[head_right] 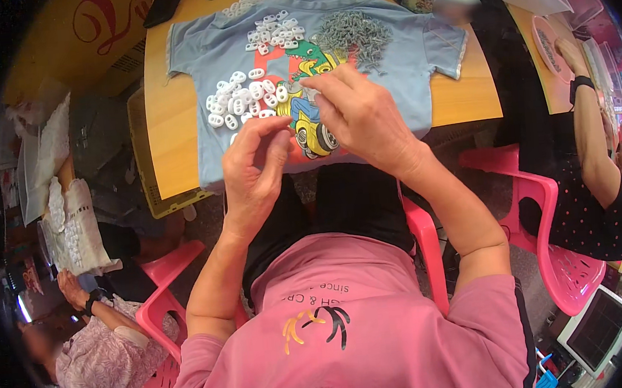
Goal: Attaching small plastic decorative pieces to a t-shirt design.
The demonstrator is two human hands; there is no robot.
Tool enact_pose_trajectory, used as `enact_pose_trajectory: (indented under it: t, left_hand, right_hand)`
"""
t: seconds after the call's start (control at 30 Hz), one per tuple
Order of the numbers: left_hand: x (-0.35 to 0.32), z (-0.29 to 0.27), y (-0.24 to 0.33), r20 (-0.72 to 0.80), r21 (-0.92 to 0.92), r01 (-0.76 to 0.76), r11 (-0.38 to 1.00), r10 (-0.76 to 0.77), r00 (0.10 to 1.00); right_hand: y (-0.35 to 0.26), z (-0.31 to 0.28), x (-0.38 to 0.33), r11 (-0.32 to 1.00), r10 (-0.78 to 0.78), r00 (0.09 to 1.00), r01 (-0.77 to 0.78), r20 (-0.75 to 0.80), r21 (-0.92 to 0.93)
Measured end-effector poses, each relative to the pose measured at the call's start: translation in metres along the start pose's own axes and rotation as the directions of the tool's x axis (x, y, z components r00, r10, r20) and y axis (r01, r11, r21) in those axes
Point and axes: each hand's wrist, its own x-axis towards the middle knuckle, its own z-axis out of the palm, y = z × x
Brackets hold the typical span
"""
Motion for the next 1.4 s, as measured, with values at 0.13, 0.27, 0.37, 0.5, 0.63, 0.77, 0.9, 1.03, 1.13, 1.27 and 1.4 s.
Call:
enact_pose_trajectory:
  t: [0.13,0.27,0.37,0.5,0.63,0.77,0.9,1.03,1.13,1.27,1.4]
  left_hand:
    - [0.005,0.015,0.01,0.011,-0.03,0.048,0.998,-0.048,0.999]
    - [0.003,0.02,0.009,-0.108,-0.132,0.002,0.991,-0.017,0.994]
    - [0.0,0.018,0.008,-0.098,-0.208,0.024,0.978,-0.045,0.994]
    - [-0.001,0.016,0.01,-0.094,-0.207,0.045,0.977,-0.066,0.993]
    - [-0.002,0.017,0.019,-0.01,-0.478,0.245,0.844,-0.285,0.959]
    - [-0.001,0.019,0.015,0.082,-0.571,0.309,0.761,-0.322,0.943]
    - [0.0,0.021,0.013,0.094,-0.574,0.333,0.748,-0.344,0.934]
    - [0.001,0.017,0.009,0.077,-0.518,0.356,0.778,-0.372,0.925]
    - [0.002,0.016,0.007,0.082,-0.532,0.365,0.764,-0.383,0.92]
    - [0.002,0.016,0.008,0.081,-0.51,0.38,0.772,-0.396,0.914]
    - [0.002,0.016,0.01,0.087,-0.508,0.378,0.774,-0.391,0.916]
  right_hand:
    - [-0.023,0.002,-0.006,0.595,0.452,0.878,-0.43,0.159,0.679]
    - [-0.035,0.004,-0.01,0.282,0.522,0.823,-0.417,0.226,0.864]
    - [-0.038,0.005,-0.019,0.13,0.528,0.797,-0.418,0.294,0.899]
    - [-0.042,0.007,-0.025,0.072,0.555,0.761,-0.446,0.335,0.892]
    - [-0.044,0.005,-0.026,0.149,0.555,0.784,-0.422,0.277,0.894]
    - [-0.044,0.002,-0.029,0.219,0.546,0.802,-0.414,0.24,0.884]
    - [-0.02,-0.01,-0.034,0.474,0.494,0.851,-0.435,0.177,0.766]
    - [0.018,-0.035,-0.019,0.898,0.362,0.93,-0.33,-0.063,0.292]
    - [0.041,-0.039,-0.014,0.979,0.161,0.979,-0.174,-0.122,-0.107]
    - [0.049,-0.038,-0.005,0.964,0.025,0.998,-0.039,-0.056,-0.261]
    - [0.048,-0.038,-0.001,0.959,0.001,1.0,0.005,0.023,-0.283]
